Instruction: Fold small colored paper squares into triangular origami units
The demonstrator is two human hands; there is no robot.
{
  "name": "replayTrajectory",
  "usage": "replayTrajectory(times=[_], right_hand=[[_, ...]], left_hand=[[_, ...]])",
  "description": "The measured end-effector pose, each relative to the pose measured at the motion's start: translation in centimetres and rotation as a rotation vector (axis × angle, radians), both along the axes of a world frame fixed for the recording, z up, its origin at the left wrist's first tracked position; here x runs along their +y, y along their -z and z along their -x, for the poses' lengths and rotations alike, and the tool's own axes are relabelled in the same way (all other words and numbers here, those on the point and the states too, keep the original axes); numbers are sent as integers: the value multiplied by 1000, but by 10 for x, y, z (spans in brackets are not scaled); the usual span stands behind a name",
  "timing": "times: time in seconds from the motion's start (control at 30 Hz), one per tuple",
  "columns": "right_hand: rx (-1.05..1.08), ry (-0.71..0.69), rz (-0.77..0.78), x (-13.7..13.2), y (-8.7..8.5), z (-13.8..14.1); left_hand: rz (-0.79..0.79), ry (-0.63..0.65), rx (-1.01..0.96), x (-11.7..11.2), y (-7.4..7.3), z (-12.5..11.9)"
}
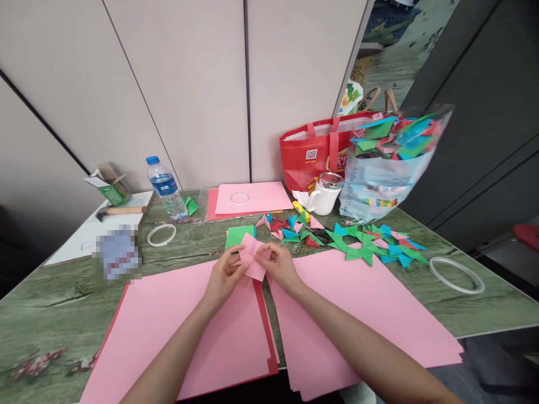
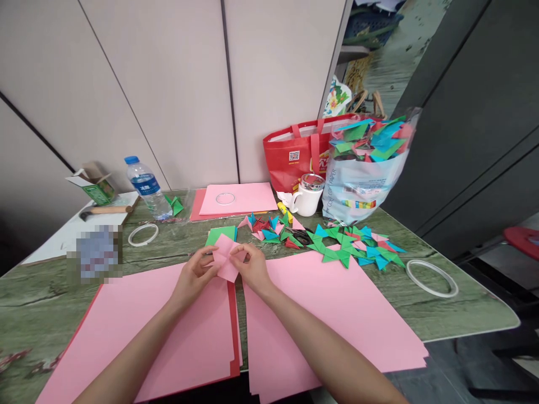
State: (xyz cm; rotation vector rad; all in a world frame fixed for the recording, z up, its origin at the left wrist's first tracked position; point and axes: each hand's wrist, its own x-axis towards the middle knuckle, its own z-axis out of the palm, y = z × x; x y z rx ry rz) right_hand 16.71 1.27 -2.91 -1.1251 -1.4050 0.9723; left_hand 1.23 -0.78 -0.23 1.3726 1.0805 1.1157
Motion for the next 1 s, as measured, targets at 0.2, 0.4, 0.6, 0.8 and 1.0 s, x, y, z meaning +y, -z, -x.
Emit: replayTrajectory(times=[0.2,0.4,0.6,0.8,1.0], right_hand=[[93,-128,68,0,-4,1],[174,-342,128,-5,-12,0],[28,-286,52,-3,-11,-4],[2,-228,-35,-2,-10,-4],[-33,-176,-17,-2,-11,-2]], left_hand=[[19,-164,4,5,6,5],[65,-224,-83,10,9,11],[87,-189,-159,12,14,12],[65,-147,-156,11,14,12],[21,-154,-55,7,11,9]])
